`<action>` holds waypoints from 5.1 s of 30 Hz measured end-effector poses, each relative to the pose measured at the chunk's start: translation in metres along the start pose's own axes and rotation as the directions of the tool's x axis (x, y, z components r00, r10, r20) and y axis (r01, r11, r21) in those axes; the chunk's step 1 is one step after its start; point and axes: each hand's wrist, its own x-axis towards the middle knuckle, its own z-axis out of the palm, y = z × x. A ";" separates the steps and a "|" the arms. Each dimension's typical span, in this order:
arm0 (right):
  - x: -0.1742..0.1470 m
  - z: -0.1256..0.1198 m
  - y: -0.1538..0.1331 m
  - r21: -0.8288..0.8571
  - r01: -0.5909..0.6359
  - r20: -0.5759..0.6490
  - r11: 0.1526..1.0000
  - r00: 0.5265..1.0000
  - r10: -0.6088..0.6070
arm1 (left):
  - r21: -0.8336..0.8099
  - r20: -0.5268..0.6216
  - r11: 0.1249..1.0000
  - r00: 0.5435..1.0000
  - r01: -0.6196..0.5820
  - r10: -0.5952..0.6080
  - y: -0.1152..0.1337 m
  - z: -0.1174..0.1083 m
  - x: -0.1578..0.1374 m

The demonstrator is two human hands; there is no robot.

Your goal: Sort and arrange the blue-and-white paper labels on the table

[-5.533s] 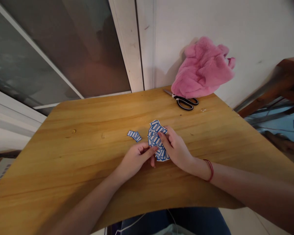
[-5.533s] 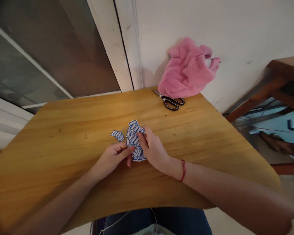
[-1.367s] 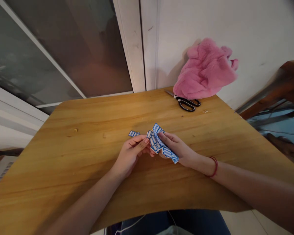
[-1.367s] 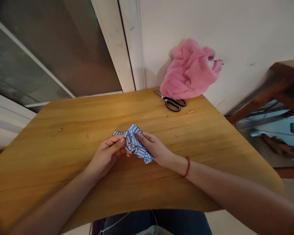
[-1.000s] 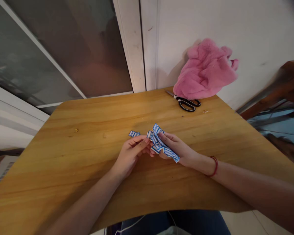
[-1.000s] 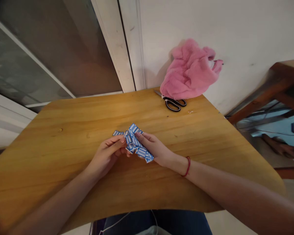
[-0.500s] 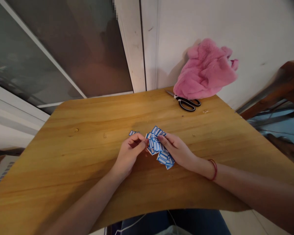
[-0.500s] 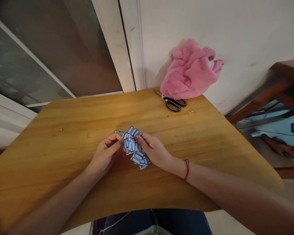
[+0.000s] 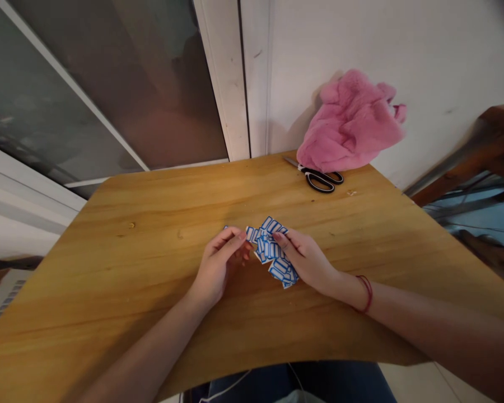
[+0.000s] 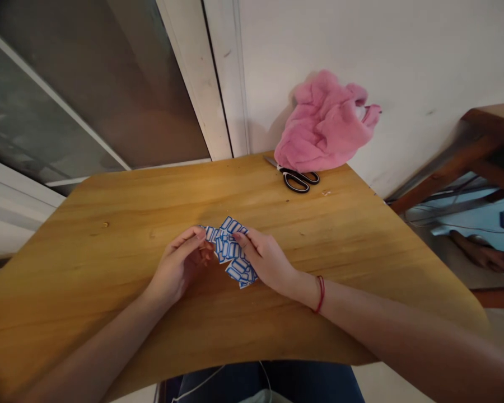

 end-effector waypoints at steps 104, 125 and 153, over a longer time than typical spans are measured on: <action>0.003 0.001 0.001 0.198 -0.151 0.201 0.969 0.973 0.111 | 0.348 0.192 0.927 0.979 -0.136 0.071 0.005 -0.001 0.002; 0.002 0.004 0.003 0.333 -0.282 0.368 0.900 0.917 0.151 | 0.310 0.107 0.936 0.985 -0.165 0.139 0.001 -0.004 0.003; 0.009 -0.004 0.009 0.049 -0.186 -0.132 0.981 0.973 0.191 | 0.632 -0.011 0.726 0.934 -0.270 0.357 0.016 -0.037 0.024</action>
